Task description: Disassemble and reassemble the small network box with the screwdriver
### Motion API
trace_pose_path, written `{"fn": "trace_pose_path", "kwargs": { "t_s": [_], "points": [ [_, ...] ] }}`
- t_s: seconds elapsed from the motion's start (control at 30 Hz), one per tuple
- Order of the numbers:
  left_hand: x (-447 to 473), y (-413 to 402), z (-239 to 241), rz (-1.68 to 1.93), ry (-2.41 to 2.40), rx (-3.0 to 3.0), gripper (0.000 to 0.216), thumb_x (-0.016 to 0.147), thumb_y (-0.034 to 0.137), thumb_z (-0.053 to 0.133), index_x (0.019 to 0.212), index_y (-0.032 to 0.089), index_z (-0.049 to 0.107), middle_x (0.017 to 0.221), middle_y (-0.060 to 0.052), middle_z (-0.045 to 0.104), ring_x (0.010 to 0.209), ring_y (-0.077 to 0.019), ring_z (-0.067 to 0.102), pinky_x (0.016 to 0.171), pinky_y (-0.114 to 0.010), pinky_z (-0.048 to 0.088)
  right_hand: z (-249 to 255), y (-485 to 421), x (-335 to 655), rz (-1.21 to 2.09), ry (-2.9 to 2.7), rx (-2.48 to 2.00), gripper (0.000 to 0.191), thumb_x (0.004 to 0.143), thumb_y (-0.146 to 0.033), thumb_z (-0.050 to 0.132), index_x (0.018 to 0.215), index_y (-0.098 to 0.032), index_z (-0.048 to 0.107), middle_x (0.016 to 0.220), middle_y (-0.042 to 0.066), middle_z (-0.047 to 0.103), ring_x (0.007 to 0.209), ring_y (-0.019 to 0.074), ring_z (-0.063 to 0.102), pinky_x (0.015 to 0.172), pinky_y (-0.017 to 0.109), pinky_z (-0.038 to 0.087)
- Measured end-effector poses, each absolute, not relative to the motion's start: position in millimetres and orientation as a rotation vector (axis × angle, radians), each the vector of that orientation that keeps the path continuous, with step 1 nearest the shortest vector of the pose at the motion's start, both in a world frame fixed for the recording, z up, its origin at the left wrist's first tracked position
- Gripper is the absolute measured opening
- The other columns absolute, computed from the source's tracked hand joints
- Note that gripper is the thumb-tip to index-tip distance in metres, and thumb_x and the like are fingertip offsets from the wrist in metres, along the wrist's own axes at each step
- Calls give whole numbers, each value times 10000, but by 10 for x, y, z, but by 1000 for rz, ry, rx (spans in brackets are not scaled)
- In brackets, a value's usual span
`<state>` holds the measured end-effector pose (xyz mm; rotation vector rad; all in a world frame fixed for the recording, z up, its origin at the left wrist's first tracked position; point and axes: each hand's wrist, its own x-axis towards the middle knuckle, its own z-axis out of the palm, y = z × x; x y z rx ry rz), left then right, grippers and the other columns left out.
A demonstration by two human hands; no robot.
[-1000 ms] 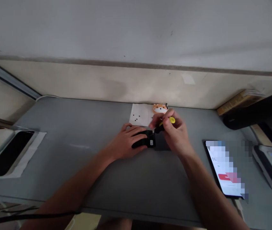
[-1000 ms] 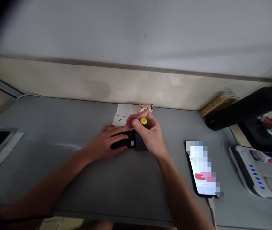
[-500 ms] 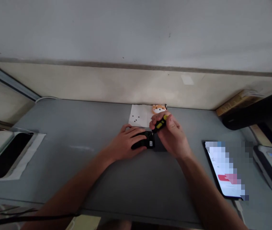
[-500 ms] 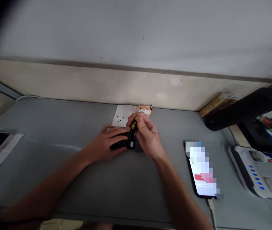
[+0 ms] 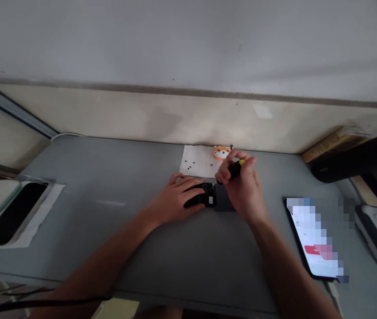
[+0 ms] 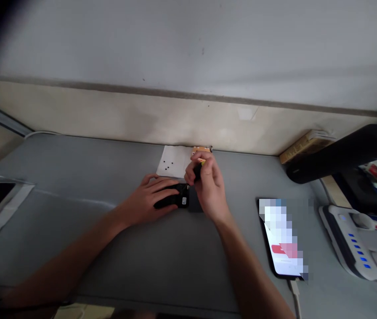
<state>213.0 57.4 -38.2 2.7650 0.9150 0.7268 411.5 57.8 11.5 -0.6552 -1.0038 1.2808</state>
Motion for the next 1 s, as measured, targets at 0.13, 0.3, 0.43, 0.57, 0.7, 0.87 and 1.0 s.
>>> {"fn": "trace_pose_path", "kwargs": {
  "t_s": [0.13, 0.3, 0.43, 0.57, 0.7, 0.87, 1.0],
  "points": [
    [2127, 575, -388, 762, 909, 2767, 285, 1050, 422, 537, 1140, 209, 703, 1279, -102, 719, 1188, -250, 665, 1093, -446, 403, 137, 569, 4145, 1327, -980, -686, 312, 966, -555, 564, 967, -256, 654, 737, -12, 510, 666, 139, 511, 664, 309, 466],
    [2124, 573, -387, 745, 915, 2752, 269, 1046, 415, 546, 1156, 220, 695, 1295, -94, 715, 1208, -249, 656, 1099, -452, 396, 124, 549, 4150, 1245, -1068, -736, 330, 893, -522, 703, 813, -247, 539, 785, -23, 623, 660, 127, 590, 678, 310, 497],
    [2132, 574, -368, 757, 897, 2770, 284, 1052, 416, 533, 1141, 204, 699, 1256, -99, 727, 1184, -252, 666, 1077, -447, 409, 86, 553, 4134, 1206, -1114, -749, 382, 920, -531, 669, 798, -256, 433, 604, -75, 534, 546, 103, 516, 586, 279, 445],
    [2139, 576, -361, 751, 902, 2783, 288, 1055, 418, 529, 1135, 205, 705, 1251, -95, 729, 1177, -251, 667, 1078, -443, 407, 73, 567, 4103, 1240, -1030, -696, 385, 911, -600, 645, 850, -260, 475, 616, -86, 432, 529, 86, 413, 542, 259, 366],
    [2134, 578, -382, 749, 911, 2777, 282, 1051, 425, 536, 1135, 215, 705, 1264, -89, 725, 1180, -248, 667, 1087, -445, 399, 120, 561, 4079, 1272, -972, -657, 386, 917, -632, 609, 865, -251, 572, 704, -42, 467, 592, 105, 428, 567, 277, 393],
    [2127, 573, -390, 722, 925, 2762, 265, 1039, 420, 561, 1162, 230, 700, 1306, -88, 710, 1222, -252, 649, 1102, -451, 394, 142, 535, 4112, 1311, -984, -709, 339, 856, -537, 727, 824, -238, 571, 843, -11, 562, 696, 121, 554, 690, 314, 493],
    [2132, 570, -374, 692, 936, 2750, 264, 1039, 415, 556, 1169, 235, 701, 1302, -90, 712, 1220, -252, 649, 1099, -452, 398, 86, 561, 4136, 1226, -1025, -779, 409, 870, -496, 742, 780, -253, 427, 684, -64, 523, 541, 92, 487, 573, 275, 444]
  ]
}}
